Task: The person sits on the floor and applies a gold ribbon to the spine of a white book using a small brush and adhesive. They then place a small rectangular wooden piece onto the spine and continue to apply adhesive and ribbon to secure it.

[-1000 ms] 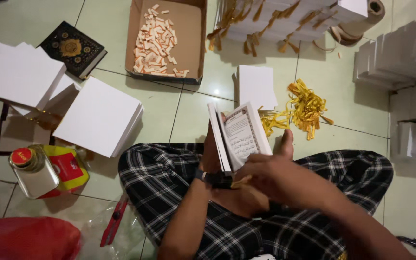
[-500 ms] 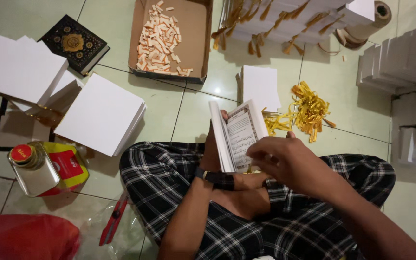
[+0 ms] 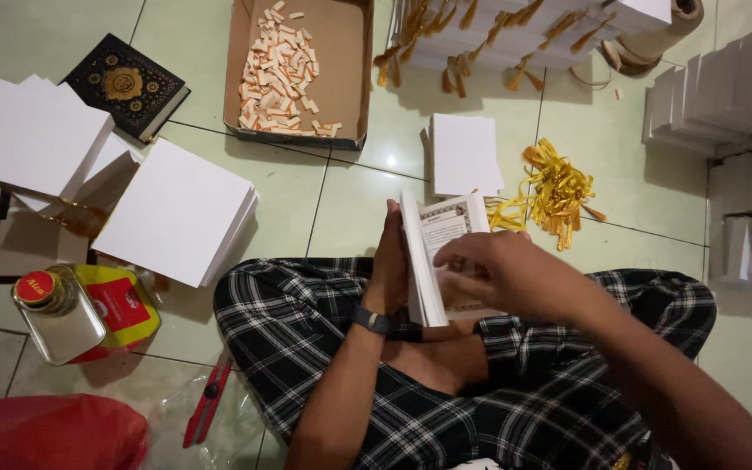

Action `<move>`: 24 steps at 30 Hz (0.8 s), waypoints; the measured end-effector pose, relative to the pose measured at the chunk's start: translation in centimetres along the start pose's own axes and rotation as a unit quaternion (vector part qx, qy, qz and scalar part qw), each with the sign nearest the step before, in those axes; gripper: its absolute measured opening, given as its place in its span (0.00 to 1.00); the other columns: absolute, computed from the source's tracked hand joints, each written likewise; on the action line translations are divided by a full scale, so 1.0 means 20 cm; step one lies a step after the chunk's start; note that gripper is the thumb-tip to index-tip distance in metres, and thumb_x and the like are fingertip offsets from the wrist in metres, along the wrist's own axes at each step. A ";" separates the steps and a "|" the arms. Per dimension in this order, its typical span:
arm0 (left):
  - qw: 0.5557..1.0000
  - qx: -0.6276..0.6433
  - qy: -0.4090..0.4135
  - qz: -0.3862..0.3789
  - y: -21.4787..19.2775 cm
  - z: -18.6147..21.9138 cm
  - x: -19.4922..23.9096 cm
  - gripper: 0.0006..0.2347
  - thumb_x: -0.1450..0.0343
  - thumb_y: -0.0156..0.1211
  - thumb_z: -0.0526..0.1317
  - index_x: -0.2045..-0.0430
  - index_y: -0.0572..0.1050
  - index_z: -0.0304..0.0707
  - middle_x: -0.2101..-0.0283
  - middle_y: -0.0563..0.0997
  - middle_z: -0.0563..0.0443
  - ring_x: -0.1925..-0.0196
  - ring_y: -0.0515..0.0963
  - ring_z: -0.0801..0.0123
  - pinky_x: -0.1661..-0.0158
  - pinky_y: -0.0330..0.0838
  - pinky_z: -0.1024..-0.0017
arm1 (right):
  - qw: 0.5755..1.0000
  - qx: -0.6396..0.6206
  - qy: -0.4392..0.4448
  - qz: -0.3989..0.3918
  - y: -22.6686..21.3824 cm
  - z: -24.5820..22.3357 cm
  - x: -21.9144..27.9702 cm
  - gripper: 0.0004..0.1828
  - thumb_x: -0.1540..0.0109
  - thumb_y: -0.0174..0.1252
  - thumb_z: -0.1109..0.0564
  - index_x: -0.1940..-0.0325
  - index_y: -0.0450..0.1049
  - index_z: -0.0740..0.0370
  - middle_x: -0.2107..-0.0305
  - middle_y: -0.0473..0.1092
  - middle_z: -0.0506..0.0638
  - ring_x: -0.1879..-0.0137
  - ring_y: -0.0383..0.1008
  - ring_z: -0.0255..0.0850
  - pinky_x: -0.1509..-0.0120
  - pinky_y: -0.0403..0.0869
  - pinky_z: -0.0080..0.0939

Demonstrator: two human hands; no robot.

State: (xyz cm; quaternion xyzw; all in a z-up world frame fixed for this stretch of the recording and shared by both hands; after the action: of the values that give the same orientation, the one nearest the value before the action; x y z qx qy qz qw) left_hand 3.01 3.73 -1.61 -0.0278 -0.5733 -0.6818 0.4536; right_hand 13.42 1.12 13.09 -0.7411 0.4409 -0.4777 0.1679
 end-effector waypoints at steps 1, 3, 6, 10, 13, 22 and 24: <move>1.000 0.000 0.000 0.000 -0.03 -0.02 -0.01 0.22 0.25 0.49 0.68 0.70 0.78 0.53 0.70 0.83 0.60 0.67 0.82 0.78 0.59 0.73 0.82 | 1.000 0.000 0.000 0.000 -0.04 -0.02 0.02 0.11 0.35 0.60 0.49 0.52 0.81 0.50 0.63 0.83 0.50 0.60 0.87 0.51 0.41 0.73 0.69; 1.000 -0.007 0.003 0.031 -0.09 -0.04 -0.04 0.22 0.25 0.50 0.66 0.63 0.79 0.50 0.64 0.85 0.52 0.60 0.84 0.74 0.53 0.76 0.77 | 0.994 -0.092 0.023 -0.045 -0.10 -0.04 0.06 0.20 0.31 0.49 0.45 0.49 0.83 0.56 0.68 0.84 0.58 0.77 0.79 0.46 0.61 0.79 0.46; 0.995 -0.091 0.032 0.026 -0.11 -0.03 -0.09 0.27 0.30 0.41 0.71 0.68 0.79 0.51 0.69 0.83 0.52 0.66 0.82 0.66 0.63 0.73 0.69 | 0.987 -0.102 0.122 -0.032 -0.21 0.08 0.20 0.30 0.36 0.39 0.36 0.49 0.84 0.46 0.68 0.86 0.45 0.62 0.87 0.36 0.49 0.87 0.37; 0.998 -0.058 0.009 0.039 -0.10 0.01 -0.06 0.29 0.32 0.44 0.71 0.62 0.80 0.47 0.63 0.84 0.50 0.60 0.83 0.63 0.58 0.74 0.67 | 0.915 -0.281 0.016 0.288 -0.40 1.11 0.49 0.29 0.49 0.59 0.78 0.44 0.76 0.71 0.46 0.77 0.63 0.49 0.78 0.47 0.54 0.76 0.39; 0.999 -0.023 0.012 0.020 -0.10 0.05 -0.04 0.30 0.31 0.44 0.70 0.57 0.79 0.45 0.60 0.84 0.46 0.57 0.84 0.57 0.56 0.77 0.63 | 0.782 -0.477 0.360 0.180 -0.20 1.80 0.46 0.29 0.20 0.22 0.45 0.22 0.51 0.63 0.29 0.53 0.63 0.30 0.53 0.70 0.36 0.56 0.89; 0.999 -0.015 0.031 -0.003 -0.12 0.00 -0.06 0.27 0.29 0.44 0.69 0.59 0.77 0.46 0.62 0.83 0.48 0.60 0.83 0.60 0.58 0.77 0.66 | 0.939 0.060 0.338 -0.034 0.07 0.65 0.57 0.14 0.35 0.57 0.41 0.56 0.84 0.45 0.64 0.86 0.41 0.61 0.83 0.36 0.53 0.74 0.35; 0.999 -0.018 0.036 -0.014 -0.10 -0.01 -0.06 0.26 0.29 0.44 0.68 0.60 0.76 0.47 0.63 0.83 0.49 0.61 0.83 0.61 0.59 0.77 0.68 | 0.974 0.095 0.202 -0.029 0.15 0.68 0.59 0.12 0.36 0.53 0.41 0.53 0.79 0.38 0.55 0.82 0.36 0.52 0.85 0.34 0.45 0.80 0.37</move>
State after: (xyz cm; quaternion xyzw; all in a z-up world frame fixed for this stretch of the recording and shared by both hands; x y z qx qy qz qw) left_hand 2.52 4.21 -3.94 -0.0031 -0.5447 -0.6986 0.4640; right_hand 25.34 -12.45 11.11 -0.6225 0.3967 -0.6619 0.1306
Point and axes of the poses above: each hand's wrist, its own x-axis away from the middle knuckle, its own y-axis out of the palm, z = x × y, the point moved 4 cm from there along -x, towards the middle knuckle
